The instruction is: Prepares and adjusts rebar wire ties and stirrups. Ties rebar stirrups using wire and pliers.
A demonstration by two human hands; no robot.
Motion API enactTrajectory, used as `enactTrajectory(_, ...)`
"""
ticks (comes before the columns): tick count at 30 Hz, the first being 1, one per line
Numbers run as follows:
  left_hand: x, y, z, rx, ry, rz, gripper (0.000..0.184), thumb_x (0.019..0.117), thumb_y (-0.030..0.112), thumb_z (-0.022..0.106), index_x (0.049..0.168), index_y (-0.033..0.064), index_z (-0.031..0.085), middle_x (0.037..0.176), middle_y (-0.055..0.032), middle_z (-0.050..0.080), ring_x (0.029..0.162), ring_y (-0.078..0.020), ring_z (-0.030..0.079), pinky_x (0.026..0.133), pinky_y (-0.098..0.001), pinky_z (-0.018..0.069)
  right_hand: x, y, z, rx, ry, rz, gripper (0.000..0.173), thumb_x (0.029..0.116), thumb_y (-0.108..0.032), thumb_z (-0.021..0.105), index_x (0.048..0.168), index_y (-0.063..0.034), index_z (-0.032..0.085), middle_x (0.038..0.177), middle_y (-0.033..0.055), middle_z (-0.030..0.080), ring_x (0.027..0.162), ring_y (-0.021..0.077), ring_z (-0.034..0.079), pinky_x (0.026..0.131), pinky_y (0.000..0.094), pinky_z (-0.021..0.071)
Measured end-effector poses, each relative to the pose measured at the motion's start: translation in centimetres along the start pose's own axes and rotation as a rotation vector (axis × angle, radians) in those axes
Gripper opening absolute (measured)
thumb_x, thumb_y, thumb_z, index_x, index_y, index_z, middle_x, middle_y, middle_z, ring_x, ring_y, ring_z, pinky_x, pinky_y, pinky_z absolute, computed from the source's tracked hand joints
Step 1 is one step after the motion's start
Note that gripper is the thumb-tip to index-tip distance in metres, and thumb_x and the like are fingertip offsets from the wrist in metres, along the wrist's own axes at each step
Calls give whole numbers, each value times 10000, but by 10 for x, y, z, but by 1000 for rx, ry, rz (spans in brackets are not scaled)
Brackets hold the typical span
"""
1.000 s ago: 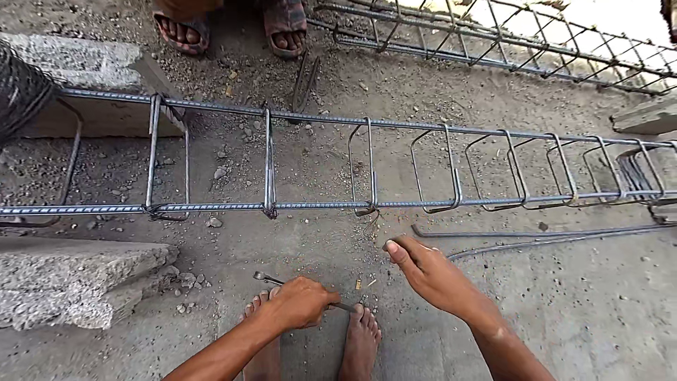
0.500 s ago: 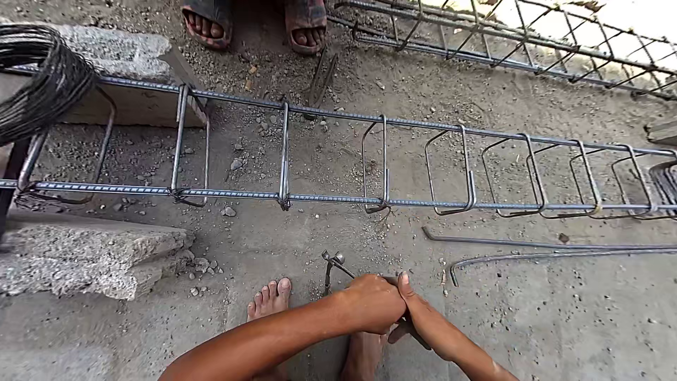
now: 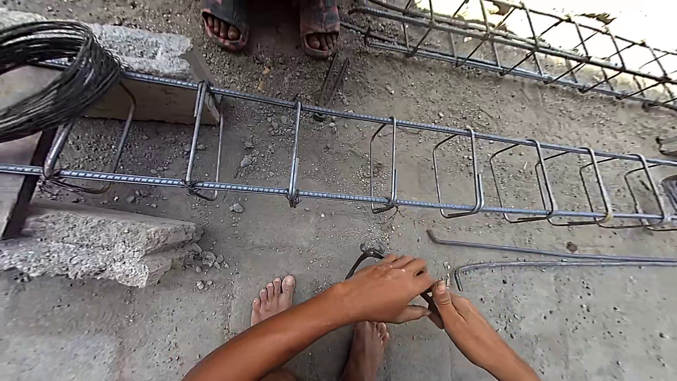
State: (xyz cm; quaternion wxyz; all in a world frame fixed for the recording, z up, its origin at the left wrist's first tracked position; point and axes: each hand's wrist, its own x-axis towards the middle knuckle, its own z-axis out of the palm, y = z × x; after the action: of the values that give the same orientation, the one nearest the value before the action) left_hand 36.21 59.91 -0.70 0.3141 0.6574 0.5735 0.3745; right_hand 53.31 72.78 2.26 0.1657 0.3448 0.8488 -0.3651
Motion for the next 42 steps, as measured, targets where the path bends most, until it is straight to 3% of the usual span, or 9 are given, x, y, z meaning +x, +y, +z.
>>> enactTrajectory(4, -29, -9, 5, -254, 636, 12, 182, 975, 177, 698, 951, -4, 713, 947, -103, 715, 936, -143, 682, 870, -281, 566, -6, 19, -28, -84, 39, -104, 494, 1043, -547, 388, 1032, -183, 722, 593, -117, 465, 476, -4, 408, 457, 232, 368)
enactTrajectory(7, -35, -23, 27, -399, 821, -371, 387, 929, 311, 750, 1074, -35, 655, 1025, -108, 673, 948, -110, 661, 858, -258, 557, -11, 18, -46, -161, 96, -172, 503, 1048, -558, 366, 1044, -192, 710, 579, -103, 454, 460, 16, 405, 435, 257, 359)
enactTrajectory(11, -18, -29, 43, -618, 596, -708, 753, 925, 465, 726, 1435, -32, 480, 1422, -193, 547, 1312, -235, 555, 1091, -373, 472, -9, 5, -62, -288, 153, -233, 533, 1050, -570, 324, 1048, -181, 689, 560, -64, 464, 453, 87, 452, 428, 324, 375)
enactTrajectory(17, 44, -14, 47, -784, 627, -618, 763, 999, 385, 649, 1527, -53, 315, 1539, -240, 429, 1429, -259, 447, 1162, -385, 402, -1, -23, -86, -455, 112, -278, 505, 1077, -471, 326, 1080, -102, 670, 592, 30, 526, 526, 222, 568, 487, 428, 438)
enactTrajectory(22, 70, -9, 45, -1027, 710, -528, 515, 1073, 282, 523, 1440, -40, 361, 1323, -179, 539, 1251, -177, 522, 1100, -339, 415, -1, -43, -104, -515, 10, -223, 456, 1089, -435, 360, 1119, -102, 670, 643, 42, 567, 583, 236, 601, 535, 441, 470)
enactTrajectory(26, 77, -12, 39, -1231, 749, -516, 390, 1072, 263, 515, 1314, -29, 421, 1039, -92, 571, 969, -117, 599, 949, -291, 502, 6, -50, -102, -538, 75, -261, 481, 1065, -462, 350, 1074, -114, 682, 584, 8, 517, 505, 193, 554, 463, 402, 436)
enactTrajectory(31, 75, -8, 40, -1436, 720, -489, 284, 1087, 241, 480, 1232, -3, 454, 916, -35, 535, 813, -88, 583, 848, -278, 530, -1, -62, -94, -586, 151, -264, 507, 1057, -479, 349, 1032, -110, 696, 536, -12, 478, 432, 156, 494, 401, 363, 389)
enactTrajectory(38, 68, -1, 32, -1473, 686, -333, 147, 1038, 147, 540, 1074, 36, 449, 889, -2, 508, 821, -32, 554, 833, -231, 501, -27, -90, -100, -612, 102, -203, 450, 1096, -393, 424, 1126, -25, 681, 597, 90, 560, 441, 226, 507, 407, 414, 397)
enactTrajectory(42, 67, -3, 30, -1531, 675, -329, 130, 1051, 153, 513, 1084, 54, 435, 871, 2, 504, 818, -45, 564, 852, -244, 505, -22, -94, -93, -684, 163, -238, 472, 1095, -416, 384, 1091, -51, 683, 580, 52, 544, 428, 183, 498, 388, 366, 378)
